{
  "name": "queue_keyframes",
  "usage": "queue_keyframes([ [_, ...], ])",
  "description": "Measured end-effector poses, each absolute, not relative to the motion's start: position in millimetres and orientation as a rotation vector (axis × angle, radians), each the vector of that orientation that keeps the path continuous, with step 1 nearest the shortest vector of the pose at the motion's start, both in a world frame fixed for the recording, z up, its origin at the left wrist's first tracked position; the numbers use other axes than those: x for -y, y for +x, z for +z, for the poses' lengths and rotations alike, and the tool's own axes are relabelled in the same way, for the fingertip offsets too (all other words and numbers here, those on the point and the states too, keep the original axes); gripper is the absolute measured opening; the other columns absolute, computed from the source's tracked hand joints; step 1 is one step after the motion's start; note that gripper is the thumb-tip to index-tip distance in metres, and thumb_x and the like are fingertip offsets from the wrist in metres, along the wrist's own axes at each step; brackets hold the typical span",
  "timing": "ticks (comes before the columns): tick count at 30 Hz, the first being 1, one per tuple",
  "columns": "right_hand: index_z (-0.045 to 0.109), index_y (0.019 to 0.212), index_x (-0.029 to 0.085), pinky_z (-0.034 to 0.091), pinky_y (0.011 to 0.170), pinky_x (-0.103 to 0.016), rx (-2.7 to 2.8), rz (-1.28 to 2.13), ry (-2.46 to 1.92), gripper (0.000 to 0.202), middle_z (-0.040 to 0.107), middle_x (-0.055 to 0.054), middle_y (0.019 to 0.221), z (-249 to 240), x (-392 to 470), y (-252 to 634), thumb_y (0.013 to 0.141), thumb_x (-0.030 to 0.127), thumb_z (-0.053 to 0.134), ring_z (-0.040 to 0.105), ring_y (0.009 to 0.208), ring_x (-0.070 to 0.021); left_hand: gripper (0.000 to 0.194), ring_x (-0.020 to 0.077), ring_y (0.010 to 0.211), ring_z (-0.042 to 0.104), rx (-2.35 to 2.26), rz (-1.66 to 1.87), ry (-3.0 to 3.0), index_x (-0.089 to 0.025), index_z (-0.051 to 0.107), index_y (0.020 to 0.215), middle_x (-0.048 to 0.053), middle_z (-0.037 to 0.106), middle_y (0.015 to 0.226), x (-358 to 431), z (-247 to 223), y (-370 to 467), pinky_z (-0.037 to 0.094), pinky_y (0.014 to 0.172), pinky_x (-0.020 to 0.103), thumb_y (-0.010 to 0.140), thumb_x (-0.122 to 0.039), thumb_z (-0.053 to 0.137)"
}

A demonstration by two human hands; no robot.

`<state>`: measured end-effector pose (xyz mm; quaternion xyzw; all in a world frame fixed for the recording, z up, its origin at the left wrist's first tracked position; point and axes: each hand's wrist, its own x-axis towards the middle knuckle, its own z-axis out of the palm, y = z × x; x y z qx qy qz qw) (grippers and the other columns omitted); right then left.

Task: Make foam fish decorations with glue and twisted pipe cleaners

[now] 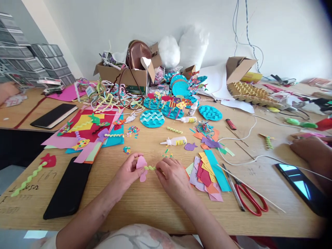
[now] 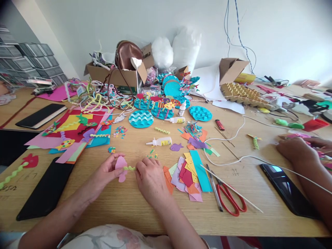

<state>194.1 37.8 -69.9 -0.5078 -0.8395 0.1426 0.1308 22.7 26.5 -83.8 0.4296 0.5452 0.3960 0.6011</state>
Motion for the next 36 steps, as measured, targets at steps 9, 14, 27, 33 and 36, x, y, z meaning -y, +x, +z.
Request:
queue_keyframes([
  [9, 0.061, 0.073, 0.02, 0.032, 0.068, -0.029, 2.513, 0.246, -1.434, 0.016, 0.061, -0.002, 0.075, -66, -35, 192, 0.086, 0.017, 0.052, 0.054, 0.075, -0.016, 0.041, 0.0153, 0.072, 0.051, -1.388, 0.938, 1.209, -0.019, 0.047, 0.106, -0.002, 0.051, 0.078, -35, -95, 26, 0.041, 0.063, 0.025, 0.066, -0.024, 0.057],
  [14, 0.062, 0.074, 0.02, 0.033, 0.07, -0.029, 2.497, 0.262, -1.426, 0.016, 0.06, -0.003, 0.076, -65, -35, 193, 0.086, 0.019, 0.052, 0.053, 0.076, -0.0167, 0.044, 0.0137, 0.066, 0.048, -1.407, 0.909, 1.271, -0.02, 0.049, 0.11, -0.003, 0.049, 0.073, -35, -92, 25, 0.04, 0.06, 0.023, 0.067, -0.022, 0.055],
  [27, 0.064, 0.075, 0.019, 0.036, 0.073, -0.026, 2.379, 0.475, -1.409, 0.011, 0.061, -0.002, 0.079, -75, -43, 198, 0.082, 0.015, 0.056, 0.054, 0.08, -0.0154, 0.062, 0.0093, 0.049, 0.047, -1.237, 0.852, 1.148, -0.021, 0.04, 0.13, -0.008, 0.049, 0.061, -28, -82, 27, 0.039, 0.054, 0.023, 0.069, -0.021, 0.053],
  [33, 0.063, 0.074, 0.019, 0.036, 0.073, -0.027, 2.39, 0.446, -1.447, 0.013, 0.061, -0.002, 0.079, -73, -43, 198, 0.082, 0.014, 0.055, 0.054, 0.079, -0.0159, 0.058, 0.0145, 0.072, 0.055, -1.244, 0.836, 1.156, -0.02, 0.04, 0.125, -0.002, 0.056, 0.079, -31, -80, 20, 0.043, 0.066, 0.025, 0.07, -0.024, 0.056],
  [36, 0.064, 0.074, 0.019, 0.036, 0.072, -0.027, 2.383, 0.458, -1.468, 0.012, 0.062, -0.003, 0.08, -72, -43, 199, 0.082, 0.014, 0.055, 0.055, 0.079, -0.016, 0.055, 0.0174, 0.082, 0.057, -1.213, 0.817, 1.113, -0.019, 0.04, 0.124, 0.002, 0.06, 0.089, -31, -76, 17, 0.045, 0.074, 0.029, 0.072, -0.027, 0.055],
])
